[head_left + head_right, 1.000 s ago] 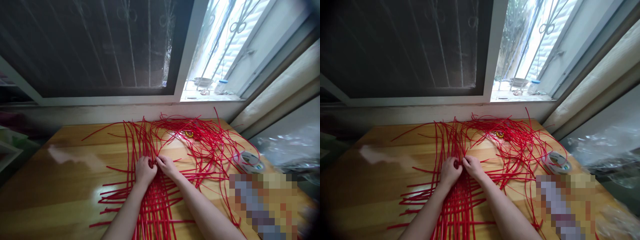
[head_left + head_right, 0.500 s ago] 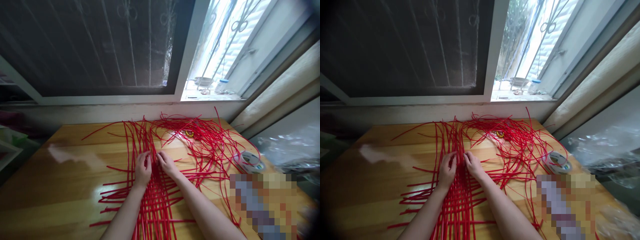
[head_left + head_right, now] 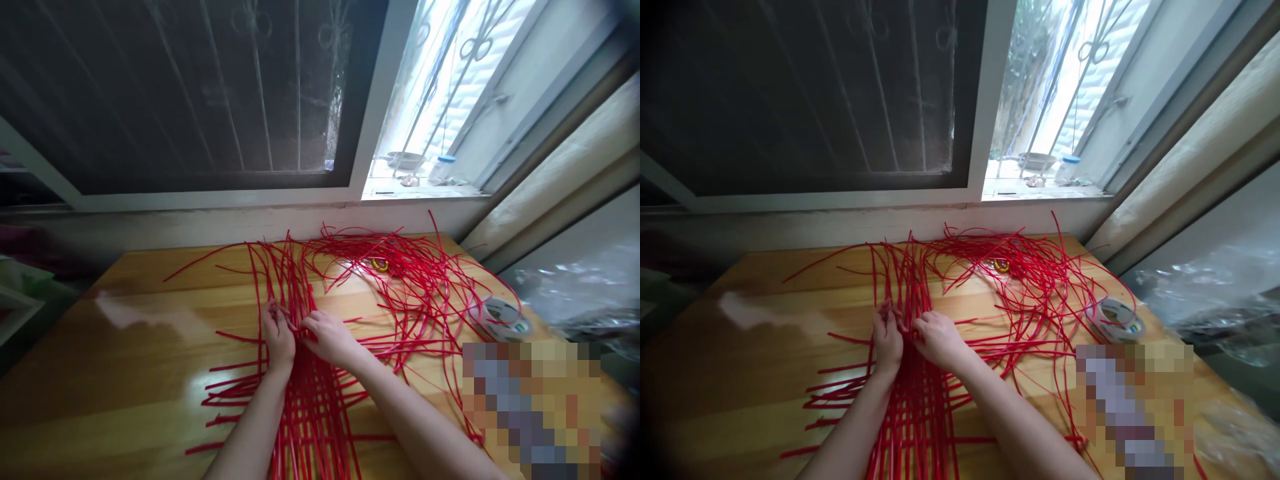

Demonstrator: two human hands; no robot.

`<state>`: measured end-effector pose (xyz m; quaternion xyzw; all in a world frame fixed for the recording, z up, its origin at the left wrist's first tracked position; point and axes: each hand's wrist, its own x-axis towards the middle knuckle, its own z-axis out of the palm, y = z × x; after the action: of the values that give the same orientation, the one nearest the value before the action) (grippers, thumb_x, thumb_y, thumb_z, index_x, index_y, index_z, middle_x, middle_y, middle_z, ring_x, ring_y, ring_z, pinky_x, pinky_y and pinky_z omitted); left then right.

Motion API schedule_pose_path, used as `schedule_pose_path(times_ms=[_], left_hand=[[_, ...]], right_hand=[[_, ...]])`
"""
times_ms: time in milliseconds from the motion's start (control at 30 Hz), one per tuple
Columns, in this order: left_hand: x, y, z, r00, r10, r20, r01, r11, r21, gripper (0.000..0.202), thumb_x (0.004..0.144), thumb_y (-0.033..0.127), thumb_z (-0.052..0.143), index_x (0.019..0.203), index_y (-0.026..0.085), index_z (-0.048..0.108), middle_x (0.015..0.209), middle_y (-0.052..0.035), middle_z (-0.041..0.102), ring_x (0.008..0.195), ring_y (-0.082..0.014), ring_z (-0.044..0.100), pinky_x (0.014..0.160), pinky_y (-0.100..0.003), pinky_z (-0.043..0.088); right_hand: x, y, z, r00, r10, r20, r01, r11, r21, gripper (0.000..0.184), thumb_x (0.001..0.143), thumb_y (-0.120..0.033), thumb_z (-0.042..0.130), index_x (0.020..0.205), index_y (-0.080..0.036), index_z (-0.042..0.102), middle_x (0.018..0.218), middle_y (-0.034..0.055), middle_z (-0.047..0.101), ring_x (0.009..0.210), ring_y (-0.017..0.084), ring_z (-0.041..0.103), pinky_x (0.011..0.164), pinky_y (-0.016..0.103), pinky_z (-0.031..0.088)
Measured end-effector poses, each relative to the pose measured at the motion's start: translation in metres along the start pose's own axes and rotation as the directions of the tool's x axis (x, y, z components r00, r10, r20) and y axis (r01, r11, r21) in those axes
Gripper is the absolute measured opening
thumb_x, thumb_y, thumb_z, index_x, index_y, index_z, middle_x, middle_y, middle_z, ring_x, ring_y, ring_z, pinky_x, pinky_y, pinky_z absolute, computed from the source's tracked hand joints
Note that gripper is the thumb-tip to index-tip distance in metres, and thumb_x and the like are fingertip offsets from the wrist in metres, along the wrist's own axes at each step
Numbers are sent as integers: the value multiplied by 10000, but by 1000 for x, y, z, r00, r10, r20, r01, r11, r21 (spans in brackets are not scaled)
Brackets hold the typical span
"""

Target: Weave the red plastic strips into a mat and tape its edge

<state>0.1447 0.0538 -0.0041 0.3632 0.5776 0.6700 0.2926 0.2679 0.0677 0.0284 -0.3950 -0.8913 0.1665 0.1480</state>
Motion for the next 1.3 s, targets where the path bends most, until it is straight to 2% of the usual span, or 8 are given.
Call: schedule_pose_path(times_ms=[167, 267, 367, 467, 600, 800, 967, 1300], left_hand=[[5, 6, -2, 989, -144, -34, 135, 973, -188, 375, 842, 527, 305, 962, 188, 411, 691, 28, 467, 460, -72, 438, 436, -203, 373], [7, 5, -4, 984, -177, -25, 168, 963, -209, 382, 849, 522, 230, 950, 191, 393, 670, 35, 450, 424, -71, 431, 403, -200, 350], [7, 3, -5, 988, -153, -14, 149, 974, -173, 265, 823, 423, 378, 950, 192, 410, 674, 37, 467, 455, -78, 454, 451, -208, 382], [5, 5, -7, 998, -7, 55, -3, 984, 179, 178, 799, 269, 423, 949, 181, 464, 762, -13, 546, 630, -123, 540, 619, -256, 446], [3, 10, -8, 964, 79, 253, -233, 708, 666, 205, 789, 177, 398, 893, 173, 575, 913, -82, 599, 897, -210, 536, 843, -370, 394], [1, 8, -6, 956, 31, 290, -249, 605, 756, 217, 782, 267, 483, 923, 196, 632, 942, -91, 594, 955, -270, 502, 847, -418, 362], [1, 1, -5, 946, 3, 324, -283, 498, 820, 298, 743, 289, 538, 1022, 201, 599, 1005, -94, 579, 991, -278, 484, 861, -416, 348], [3, 3, -4, 951, -25, 309, -253, 513, 820, 169, 661, 279, 573, 799, 212, 642, 894, -72, 602, 939, -274, 506, 838, -412, 349]], right_hand=[[13, -6, 4, 999, 49, -7, -49, 996, -79, 169, 831, -216, 476, 717, -183, 596, 739, 62, 593, 691, 161, 519, 625, 254, 349], [19, -4, 12, 985, 156, -76, -151, 986, 68, 255, 871, -288, 425, 694, -190, 581, 706, 44, 596, 644, 141, 506, 586, 239, 313], [20, 2, 26, 940, 314, -133, -279, 932, 230, 303, 889, -300, 369, 679, -192, 559, 640, 12, 574, 579, 117, 474, 548, 223, 277], [18, 7, 39, 921, 358, -152, -310, 912, 268, 347, 898, -307, 329, 648, -188, 538, 587, 1, 545, 543, 112, 446, 533, 218, 261], [16, 7, 47, 907, 382, -179, -312, 893, 324, 371, 889, -369, 325, 634, -191, 527, 587, 3, 537, 543, 117, 445, 542, 220, 274], [15, 13, 50, 860, 458, -225, -311, 820, 481, 330, 880, -396, 288, 768, -193, 523, 692, 27, 586, 623, 141, 523, 590, 230, 353], [16, 24, 52, 876, 453, -167, -257, 731, 632, 368, 884, -446, 244, 682, -212, 443, 473, -34, 482, 451, 117, 472, 498, 222, 373], [20, 30, 51, 890, 446, -95, -204, 577, 791, 391, 831, -555, 305, 657, -218, 399, 412, -65, 400, 365, 97, 392, 392, 217, 293]])
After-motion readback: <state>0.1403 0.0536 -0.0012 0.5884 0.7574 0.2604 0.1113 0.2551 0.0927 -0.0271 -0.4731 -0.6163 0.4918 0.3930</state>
